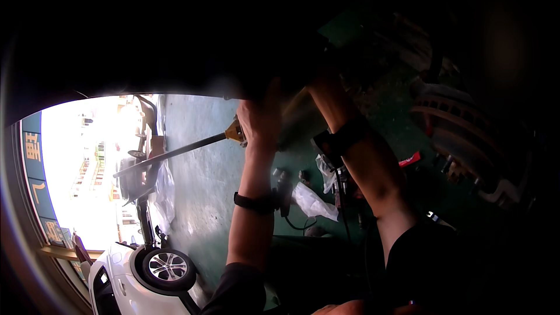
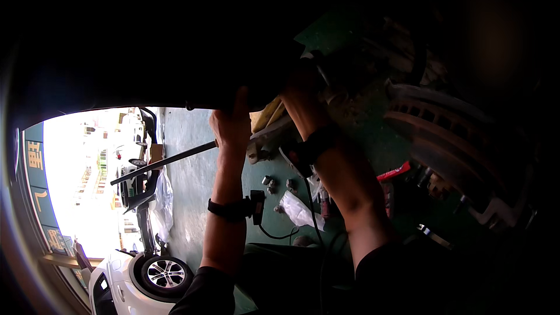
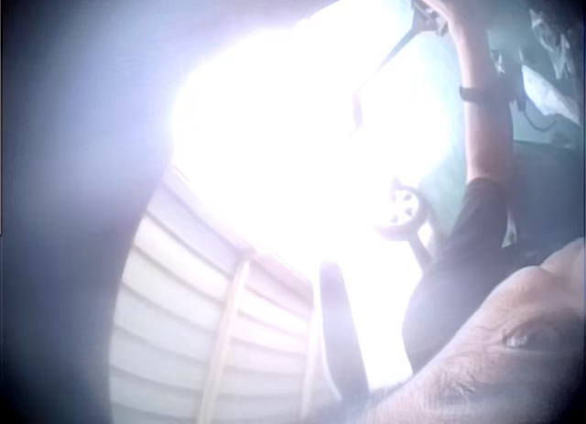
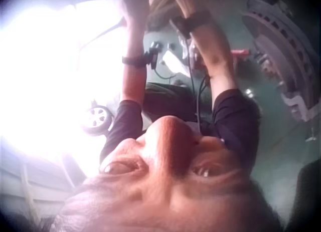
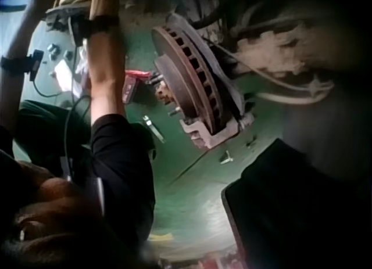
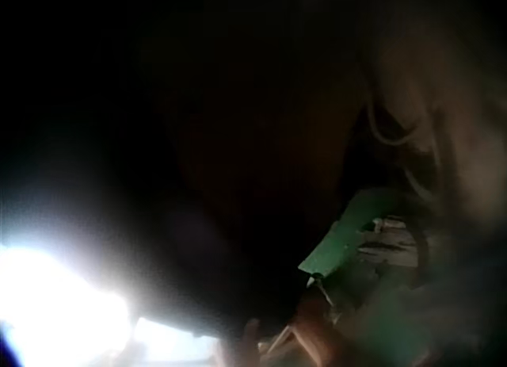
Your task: The person installs screws on a car's fender liner using an impact wrench and by hand, fitting the plastic liner into place within the wheel well.
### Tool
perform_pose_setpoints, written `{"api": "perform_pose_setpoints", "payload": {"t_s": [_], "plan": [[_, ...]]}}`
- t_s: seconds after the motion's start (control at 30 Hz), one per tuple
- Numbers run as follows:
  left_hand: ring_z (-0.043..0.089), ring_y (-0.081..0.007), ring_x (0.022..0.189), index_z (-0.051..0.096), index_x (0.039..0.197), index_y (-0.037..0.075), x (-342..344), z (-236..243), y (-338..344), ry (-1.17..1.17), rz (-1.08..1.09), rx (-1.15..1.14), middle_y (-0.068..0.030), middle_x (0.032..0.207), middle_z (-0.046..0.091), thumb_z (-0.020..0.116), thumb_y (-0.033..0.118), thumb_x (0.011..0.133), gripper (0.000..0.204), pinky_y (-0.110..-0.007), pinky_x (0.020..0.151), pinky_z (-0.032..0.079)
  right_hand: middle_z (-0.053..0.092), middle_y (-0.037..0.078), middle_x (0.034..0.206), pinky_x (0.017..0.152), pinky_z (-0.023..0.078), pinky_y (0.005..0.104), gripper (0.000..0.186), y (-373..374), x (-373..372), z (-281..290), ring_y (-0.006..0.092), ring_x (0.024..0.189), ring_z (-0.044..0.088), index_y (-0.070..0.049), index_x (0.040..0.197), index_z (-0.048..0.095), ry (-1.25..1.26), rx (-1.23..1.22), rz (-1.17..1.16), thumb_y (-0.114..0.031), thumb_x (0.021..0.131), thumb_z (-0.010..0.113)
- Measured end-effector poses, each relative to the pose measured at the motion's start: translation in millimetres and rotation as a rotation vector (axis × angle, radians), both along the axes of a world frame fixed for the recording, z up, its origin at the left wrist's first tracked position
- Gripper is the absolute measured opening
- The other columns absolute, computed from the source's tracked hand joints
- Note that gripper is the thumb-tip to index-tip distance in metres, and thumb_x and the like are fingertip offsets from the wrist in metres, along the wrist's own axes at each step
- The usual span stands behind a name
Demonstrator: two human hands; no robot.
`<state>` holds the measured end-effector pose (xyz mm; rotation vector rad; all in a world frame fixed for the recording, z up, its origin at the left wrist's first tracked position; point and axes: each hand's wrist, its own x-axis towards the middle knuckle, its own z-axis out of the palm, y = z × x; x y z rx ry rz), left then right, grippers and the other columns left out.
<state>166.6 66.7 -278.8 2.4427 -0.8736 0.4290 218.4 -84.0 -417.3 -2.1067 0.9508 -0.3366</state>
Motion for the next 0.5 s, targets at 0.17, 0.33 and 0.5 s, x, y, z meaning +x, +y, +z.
{"api": "perform_pose_setpoints", "payload": {"t_s": [0.17, 0.33, 0.5], "plan": [[0.072, -0.0339, 0.087, 0.069, 0.11, 0.002, 3.9, -8.0, 2.6, -0.059, 0.009, -0.061, -0.0179, 0.09, 0.074, 0.064, 0.044, 0.097, 0.045, -0.044, 0.075, 0.054, 0.075, 0.008, 0.105, 0.113, 0.031, 0.0559, 0.047, 4.5, -11.8, 12.5, 0.0233, 0.101, 0.071, -0.013, 0.117, 0.07, -0.111, 0.061, 0.001, -0.053, 0.094, 0.058], [0.072, -0.0282, 0.075, 0.067, 0.112, 0.001, 9.3, -1.1, 14.8, -0.038, 0.001, 0.041, -0.0167, 0.083, 0.071, 0.064, 0.044, 0.097, 0.045, -0.039, 0.066, 0.056, 0.075, 0.01, 0.1, 0.112, 0.03, 0.0588, 0.045, 7.2, -29.0, 39.6, 0.0237, 0.096, 0.072, -0.012, 0.108, 0.072, -0.049, -0.066, -0.015, -0.052, 0.091, 0.06], [0.069, -0.019, 0.067, 0.065, 0.106, -0.001, 6.9, 1.9, 7.5, 0.092, -0.231, 0.1, -0.0115, 0.074, 0.067, 0.062, 0.037, 0.1, 0.039, -0.035, 0.06, 0.055, 0.075, 0.011, 0.098, 0.1, 0.045, 0.0538, 0.046, -15.8, -6.0, -3.2, 0.0255, 0.098, 0.072, -0.009, 0.107, 0.073, -0.415, 0.3, -0.144, -0.05, 0.089, 0.064]]}}
